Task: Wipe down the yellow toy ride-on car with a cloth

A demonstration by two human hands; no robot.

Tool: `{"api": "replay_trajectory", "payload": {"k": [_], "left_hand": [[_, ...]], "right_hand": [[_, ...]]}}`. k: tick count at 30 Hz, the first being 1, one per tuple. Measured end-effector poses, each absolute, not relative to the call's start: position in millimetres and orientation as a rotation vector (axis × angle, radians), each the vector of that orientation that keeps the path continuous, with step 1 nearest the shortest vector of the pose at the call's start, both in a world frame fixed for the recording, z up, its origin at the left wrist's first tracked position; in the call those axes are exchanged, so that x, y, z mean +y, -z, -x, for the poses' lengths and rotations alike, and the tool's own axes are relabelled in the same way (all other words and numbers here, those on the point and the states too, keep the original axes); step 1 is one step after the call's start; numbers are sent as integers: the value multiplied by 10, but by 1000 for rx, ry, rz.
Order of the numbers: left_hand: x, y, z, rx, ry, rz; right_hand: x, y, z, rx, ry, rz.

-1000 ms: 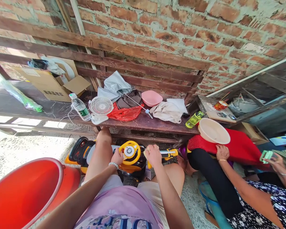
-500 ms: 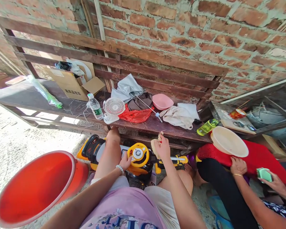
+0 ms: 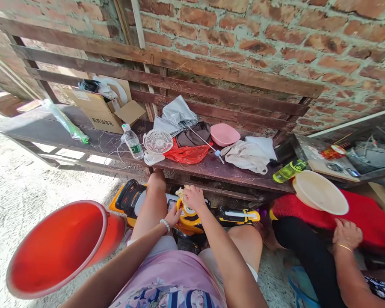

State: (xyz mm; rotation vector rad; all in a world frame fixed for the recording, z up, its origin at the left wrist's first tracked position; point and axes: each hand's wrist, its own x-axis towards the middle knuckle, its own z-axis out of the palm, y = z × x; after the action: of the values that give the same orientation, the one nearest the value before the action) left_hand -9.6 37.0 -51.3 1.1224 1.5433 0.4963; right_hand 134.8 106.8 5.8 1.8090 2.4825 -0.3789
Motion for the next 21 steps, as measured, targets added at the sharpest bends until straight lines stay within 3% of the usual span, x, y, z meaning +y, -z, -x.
{"api": "replay_trajectory", "payload": {"k": [10, 16, 21], "left_hand": [[367, 574, 90, 1518, -430, -1034], [425, 702, 70, 1620, -595, -1187], [705, 513, 69, 1652, -650, -1414]], "right_hand": [[776, 14, -1716, 2096, 501, -2412], [188, 133, -1741, 2067, 503, -2419], [25, 189, -1692, 2095, 564, -2488]]}}
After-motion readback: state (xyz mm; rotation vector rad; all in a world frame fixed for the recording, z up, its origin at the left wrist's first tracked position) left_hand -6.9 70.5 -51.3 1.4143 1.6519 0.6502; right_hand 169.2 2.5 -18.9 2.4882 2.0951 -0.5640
